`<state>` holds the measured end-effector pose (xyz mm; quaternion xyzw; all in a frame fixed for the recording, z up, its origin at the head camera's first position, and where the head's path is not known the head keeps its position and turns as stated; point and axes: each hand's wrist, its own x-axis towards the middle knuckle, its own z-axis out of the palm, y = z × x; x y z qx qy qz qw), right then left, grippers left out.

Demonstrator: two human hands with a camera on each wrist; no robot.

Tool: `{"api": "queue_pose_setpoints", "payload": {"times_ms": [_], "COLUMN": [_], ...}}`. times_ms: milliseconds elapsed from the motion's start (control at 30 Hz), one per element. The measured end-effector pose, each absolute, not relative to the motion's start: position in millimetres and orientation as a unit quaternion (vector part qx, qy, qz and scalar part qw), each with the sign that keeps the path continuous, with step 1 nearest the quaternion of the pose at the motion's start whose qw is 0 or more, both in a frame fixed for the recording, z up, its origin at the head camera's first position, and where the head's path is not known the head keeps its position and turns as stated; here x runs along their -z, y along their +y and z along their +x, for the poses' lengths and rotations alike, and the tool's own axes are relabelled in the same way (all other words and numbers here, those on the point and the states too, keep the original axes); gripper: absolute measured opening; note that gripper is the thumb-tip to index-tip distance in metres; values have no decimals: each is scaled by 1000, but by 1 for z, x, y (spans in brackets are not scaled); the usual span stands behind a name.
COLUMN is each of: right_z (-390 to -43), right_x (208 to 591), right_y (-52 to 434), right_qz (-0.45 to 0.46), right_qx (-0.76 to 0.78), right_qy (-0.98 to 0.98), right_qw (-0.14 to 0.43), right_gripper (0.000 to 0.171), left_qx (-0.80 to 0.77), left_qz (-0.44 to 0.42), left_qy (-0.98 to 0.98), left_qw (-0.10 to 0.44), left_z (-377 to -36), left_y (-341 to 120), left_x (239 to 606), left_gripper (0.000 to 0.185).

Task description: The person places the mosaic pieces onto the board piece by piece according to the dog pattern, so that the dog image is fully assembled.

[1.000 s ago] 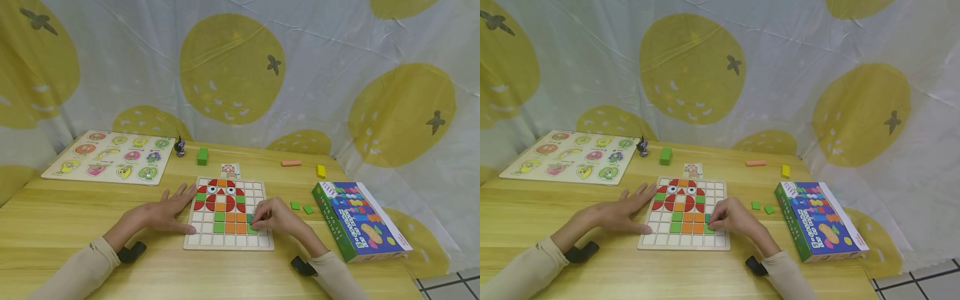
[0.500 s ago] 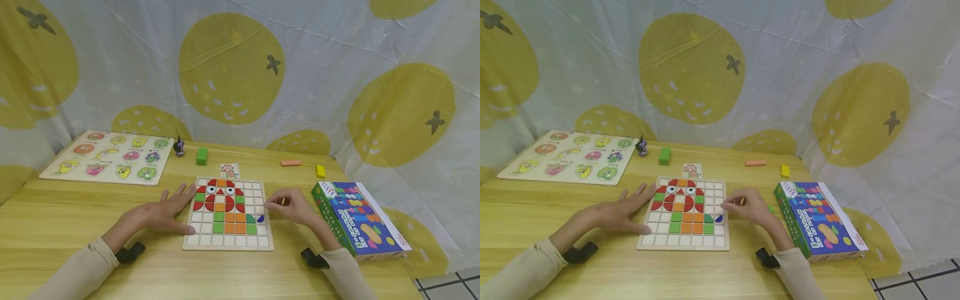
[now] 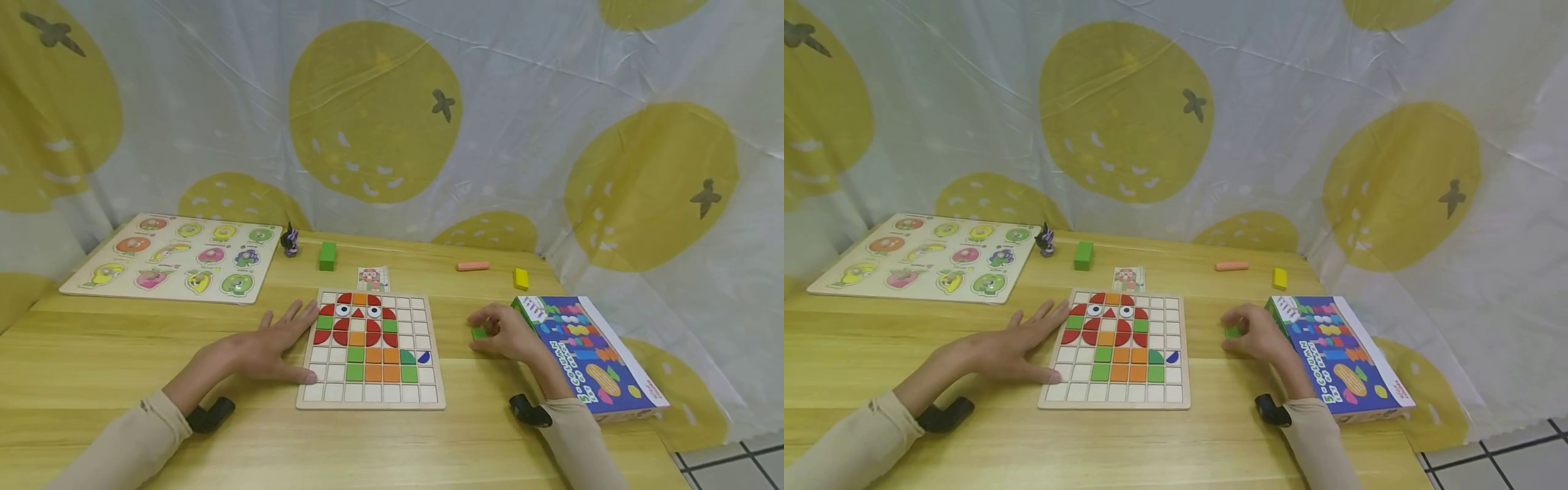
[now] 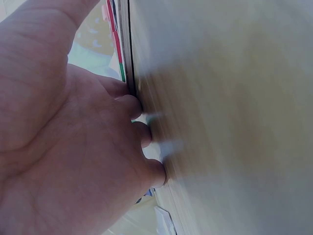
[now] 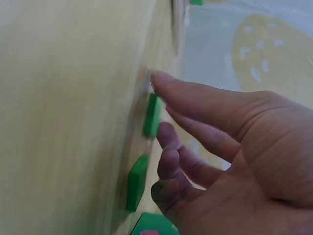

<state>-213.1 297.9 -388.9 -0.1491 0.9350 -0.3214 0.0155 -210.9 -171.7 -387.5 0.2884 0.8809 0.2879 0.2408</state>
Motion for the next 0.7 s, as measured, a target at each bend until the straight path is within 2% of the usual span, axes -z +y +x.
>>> {"api": "queue_pose_setpoints", "payload": {"times_ms": [700], "right_z": [-215], "right_x": [396], "right_y": [298], "right_qz": [-102], "right_qx": [345], "right_qy": [933], "right_qw": [29], "right_gripper": [24], "left_qx": [-285], "left_qz": [286], "left_qy": [883], "left_qw": [237], "left_z": [-211], "left_y": [-172], "left_x": [389], "left_gripper": [122]}}
